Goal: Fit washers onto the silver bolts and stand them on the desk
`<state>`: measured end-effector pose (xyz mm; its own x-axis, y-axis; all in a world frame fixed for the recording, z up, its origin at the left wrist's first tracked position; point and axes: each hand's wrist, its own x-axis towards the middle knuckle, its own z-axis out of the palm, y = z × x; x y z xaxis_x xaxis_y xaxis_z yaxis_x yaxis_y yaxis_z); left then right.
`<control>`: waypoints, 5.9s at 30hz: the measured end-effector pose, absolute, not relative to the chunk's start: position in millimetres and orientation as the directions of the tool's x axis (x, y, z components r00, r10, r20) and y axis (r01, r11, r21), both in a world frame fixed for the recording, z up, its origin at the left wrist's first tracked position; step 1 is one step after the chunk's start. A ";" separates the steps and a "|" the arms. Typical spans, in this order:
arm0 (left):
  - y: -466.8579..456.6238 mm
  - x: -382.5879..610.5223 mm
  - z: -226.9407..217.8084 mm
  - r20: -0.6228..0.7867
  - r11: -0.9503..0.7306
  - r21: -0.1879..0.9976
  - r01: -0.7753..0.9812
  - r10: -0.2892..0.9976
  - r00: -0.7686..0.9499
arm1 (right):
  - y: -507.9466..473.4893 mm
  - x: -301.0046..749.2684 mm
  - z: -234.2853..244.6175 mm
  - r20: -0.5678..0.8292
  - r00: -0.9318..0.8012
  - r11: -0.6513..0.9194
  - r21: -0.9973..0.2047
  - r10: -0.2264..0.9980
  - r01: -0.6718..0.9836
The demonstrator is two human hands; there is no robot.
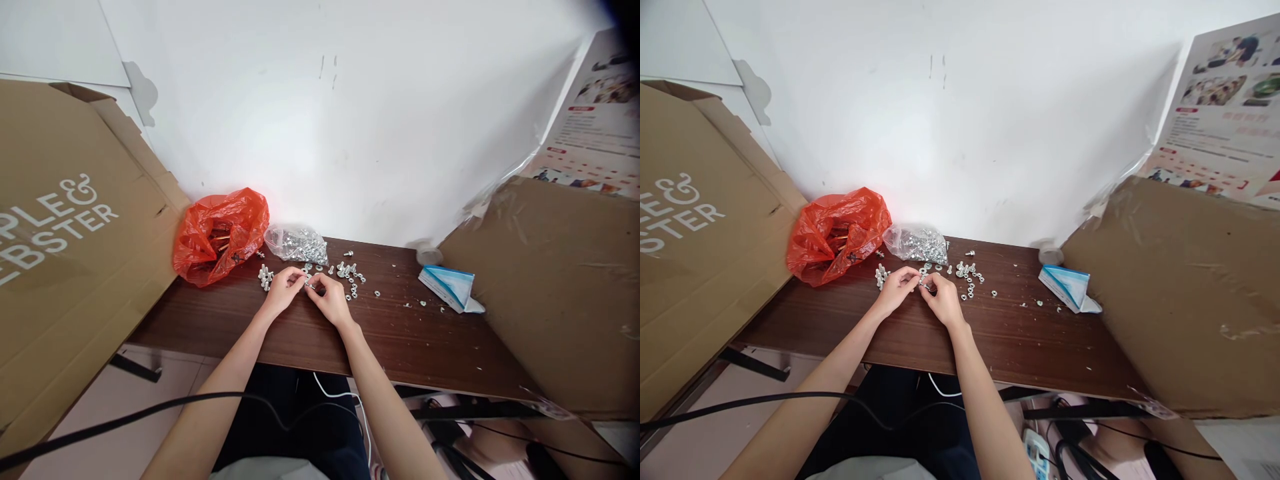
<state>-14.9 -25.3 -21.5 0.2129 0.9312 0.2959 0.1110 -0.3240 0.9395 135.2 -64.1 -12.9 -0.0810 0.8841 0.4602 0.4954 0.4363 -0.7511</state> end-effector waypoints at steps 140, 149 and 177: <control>-25.4 -14.4 -23.1 0.291 -0.324 0.932 0.162 0.936 0.199 | -63.5 138.6 -15.3 0.484 -0.123 0.466 -0.697 0.866 0.545; -25.5 -16.3 -23.2 0.376 -0.444 0.856 0.265 0.887 0.269 | -64.9 137.0 -13.3 0.486 -0.132 0.476 -0.702 0.864 0.530; -23.9 -15.7 -23.0 0.319 -0.368 0.920 0.133 0.903 0.289 | -63.2 138.8 -17.3 0.487 -0.166 0.487 -0.661 0.857 0.571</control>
<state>-15.7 -23.9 -23.0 0.2885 0.9027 0.3193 0.1335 -0.3681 0.9201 138.8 -63.2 -17.3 -0.1661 0.8573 0.4874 0.5711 0.4865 -0.6611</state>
